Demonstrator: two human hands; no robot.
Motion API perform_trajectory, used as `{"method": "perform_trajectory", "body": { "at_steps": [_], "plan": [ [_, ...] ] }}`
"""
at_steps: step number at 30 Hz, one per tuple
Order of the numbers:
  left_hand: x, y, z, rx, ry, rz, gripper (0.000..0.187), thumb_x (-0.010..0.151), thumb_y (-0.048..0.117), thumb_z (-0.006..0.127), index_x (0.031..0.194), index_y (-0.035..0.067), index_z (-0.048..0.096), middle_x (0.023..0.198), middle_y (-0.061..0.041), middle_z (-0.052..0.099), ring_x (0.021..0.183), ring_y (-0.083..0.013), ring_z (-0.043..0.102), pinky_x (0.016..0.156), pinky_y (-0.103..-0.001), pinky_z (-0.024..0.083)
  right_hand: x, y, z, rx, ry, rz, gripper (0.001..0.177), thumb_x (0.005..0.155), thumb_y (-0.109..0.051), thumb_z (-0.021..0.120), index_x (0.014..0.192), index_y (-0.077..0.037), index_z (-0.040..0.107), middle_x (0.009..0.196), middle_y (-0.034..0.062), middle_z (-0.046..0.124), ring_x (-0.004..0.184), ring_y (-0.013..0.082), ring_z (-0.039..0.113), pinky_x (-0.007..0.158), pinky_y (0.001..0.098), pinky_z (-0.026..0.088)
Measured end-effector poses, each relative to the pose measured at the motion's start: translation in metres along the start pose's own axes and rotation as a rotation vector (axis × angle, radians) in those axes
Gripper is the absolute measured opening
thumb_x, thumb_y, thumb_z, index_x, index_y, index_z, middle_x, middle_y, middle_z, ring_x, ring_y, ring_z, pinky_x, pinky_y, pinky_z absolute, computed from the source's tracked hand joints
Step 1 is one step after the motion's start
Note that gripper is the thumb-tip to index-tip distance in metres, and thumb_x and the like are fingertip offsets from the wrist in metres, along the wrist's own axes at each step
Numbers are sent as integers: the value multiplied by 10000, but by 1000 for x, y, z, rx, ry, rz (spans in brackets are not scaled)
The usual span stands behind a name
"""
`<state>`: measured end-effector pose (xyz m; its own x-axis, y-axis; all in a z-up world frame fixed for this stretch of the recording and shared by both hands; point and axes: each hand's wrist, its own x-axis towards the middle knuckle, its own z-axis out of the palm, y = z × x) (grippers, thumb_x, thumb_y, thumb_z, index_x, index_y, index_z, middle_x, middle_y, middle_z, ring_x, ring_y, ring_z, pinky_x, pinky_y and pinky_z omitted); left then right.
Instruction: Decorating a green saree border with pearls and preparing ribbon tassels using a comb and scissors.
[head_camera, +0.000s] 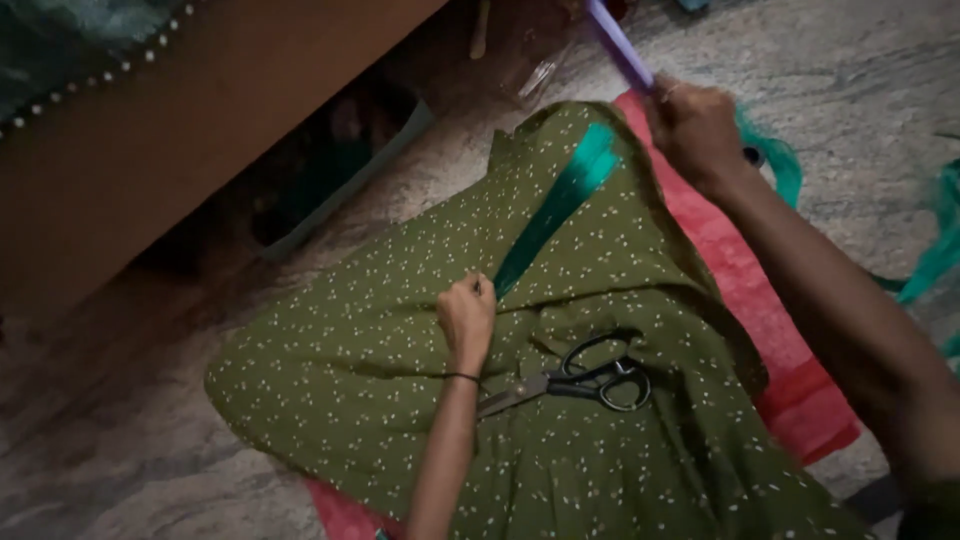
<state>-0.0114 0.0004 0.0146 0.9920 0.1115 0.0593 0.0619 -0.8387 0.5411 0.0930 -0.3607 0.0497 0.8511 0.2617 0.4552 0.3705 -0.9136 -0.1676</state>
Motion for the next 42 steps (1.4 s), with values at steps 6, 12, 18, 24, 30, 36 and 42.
{"method": "perform_trajectory", "body": {
  "at_steps": [6,12,18,24,30,36,42],
  "plan": [
    [2,10,-10,-40,-52,-11,285,933,281,630,848,45,765,700,-255,655,702,-461,665,647,-544,522,5,-20,-24,17,-19,-217,179,1064,-146,542,1163,-34,641,681,146,613,559,315,619,466,437,487],
    [1,0,-3,-61,-21,28,283,925,284,624,872,42,760,734,-265,653,723,-470,653,635,-555,510,-19,-58,-43,-176,-118,-292,268,1040,-153,537,1294,-91,595,873,91,646,742,257,652,569,390,531],
    [-1,7,-8,-77,-47,-50,291,909,313,623,864,60,760,732,-241,667,721,-452,662,628,-544,509,-34,-109,-83,-307,-126,-591,495,824,-183,598,1313,-110,569,1074,97,667,912,241,681,757,369,613],
    [2,7,-6,-63,-56,-114,287,896,320,627,851,75,769,696,-219,666,693,-436,667,623,-537,503,-43,-46,-74,-444,-331,-183,490,962,-116,566,1448,-58,570,1079,128,677,866,236,692,632,340,586],
    [3,3,-3,-110,-53,-76,277,893,307,624,883,73,773,671,-221,652,664,-424,669,622,-519,511,-46,-46,-83,-216,-297,291,220,1123,-148,526,1302,-150,654,999,107,723,763,279,714,605,416,535],
    [2,2,-4,-69,-71,-85,277,899,300,634,886,69,787,693,-220,669,683,-422,672,636,-512,509,-47,-59,-82,-150,-32,-167,293,875,-136,589,1134,-58,701,789,151,703,675,313,705,529,421,548],
    [4,11,-21,-204,10,-160,275,901,308,646,986,91,792,692,-170,698,643,-330,699,606,-439,526,-96,24,-1,-169,-340,448,205,930,-213,666,1048,-64,743,895,206,727,796,384,725,696,491,585]
  ]
}}
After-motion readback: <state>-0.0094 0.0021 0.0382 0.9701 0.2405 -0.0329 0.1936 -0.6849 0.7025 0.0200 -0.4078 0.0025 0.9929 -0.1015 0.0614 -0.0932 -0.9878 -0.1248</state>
